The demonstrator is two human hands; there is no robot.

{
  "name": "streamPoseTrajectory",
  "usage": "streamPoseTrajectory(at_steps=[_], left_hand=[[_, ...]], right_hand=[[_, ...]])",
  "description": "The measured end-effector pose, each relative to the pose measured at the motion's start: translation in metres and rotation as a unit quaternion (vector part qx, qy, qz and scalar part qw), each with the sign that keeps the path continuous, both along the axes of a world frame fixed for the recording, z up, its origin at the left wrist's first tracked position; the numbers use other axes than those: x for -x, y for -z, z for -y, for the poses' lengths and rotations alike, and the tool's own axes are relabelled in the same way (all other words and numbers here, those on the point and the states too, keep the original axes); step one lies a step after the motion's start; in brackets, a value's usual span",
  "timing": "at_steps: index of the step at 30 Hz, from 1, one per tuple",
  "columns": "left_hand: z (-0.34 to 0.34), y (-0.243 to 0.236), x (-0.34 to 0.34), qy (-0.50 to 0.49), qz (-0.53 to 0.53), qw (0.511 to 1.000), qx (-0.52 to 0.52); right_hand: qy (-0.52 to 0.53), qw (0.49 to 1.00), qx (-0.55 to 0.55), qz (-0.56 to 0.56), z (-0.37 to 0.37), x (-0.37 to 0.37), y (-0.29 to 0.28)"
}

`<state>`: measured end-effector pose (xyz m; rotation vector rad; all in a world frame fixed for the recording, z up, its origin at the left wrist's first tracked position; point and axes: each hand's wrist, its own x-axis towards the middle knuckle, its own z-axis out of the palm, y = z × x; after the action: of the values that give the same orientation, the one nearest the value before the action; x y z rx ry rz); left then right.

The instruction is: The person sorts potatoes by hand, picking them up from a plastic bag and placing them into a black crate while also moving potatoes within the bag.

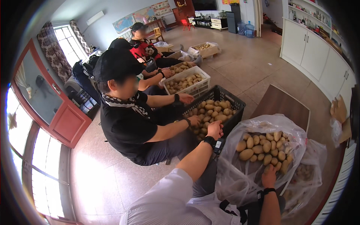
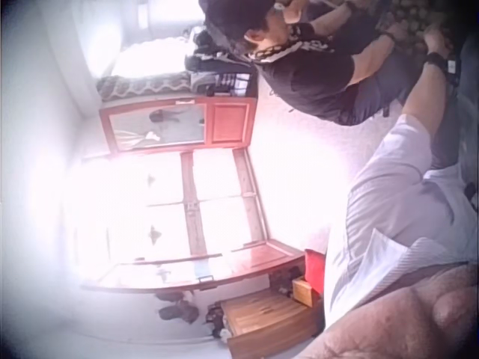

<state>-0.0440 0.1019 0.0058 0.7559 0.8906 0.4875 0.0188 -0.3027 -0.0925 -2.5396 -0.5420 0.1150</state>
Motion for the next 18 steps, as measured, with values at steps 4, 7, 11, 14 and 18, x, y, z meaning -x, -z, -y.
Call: streamPoseTrajectory(at_steps=[4, 7, 11, 14, 18], left_hand=[[0.004, -0.004, 0.003, 0.015, 0.013, 1.000, 0.006], [0.008, -0.007, 0.004, 0.041, 0.006, 0.999, -0.001], [0.023, -0.014, -0.003, 0.055, 0.007, 0.998, -0.005], [0.034, -0.013, -0.008, 0.074, 0.014, 0.997, -0.013], [0.050, -0.018, -0.011, 0.125, 0.010, 0.991, -0.041]], right_hand=[[0.022, 0.998, 0.023, -0.058, -0.010, 0.008, -0.013], [0.027, 0.998, 0.022, -0.057, -0.012, 0.010, -0.014], [0.037, 0.999, -0.026, -0.008, -0.001, -0.009, 0.035], [0.043, 0.995, -0.094, -0.009, 0.002, -0.020, 0.055], [0.134, 0.886, -0.311, -0.317, -0.012, -0.016, 0.017]])
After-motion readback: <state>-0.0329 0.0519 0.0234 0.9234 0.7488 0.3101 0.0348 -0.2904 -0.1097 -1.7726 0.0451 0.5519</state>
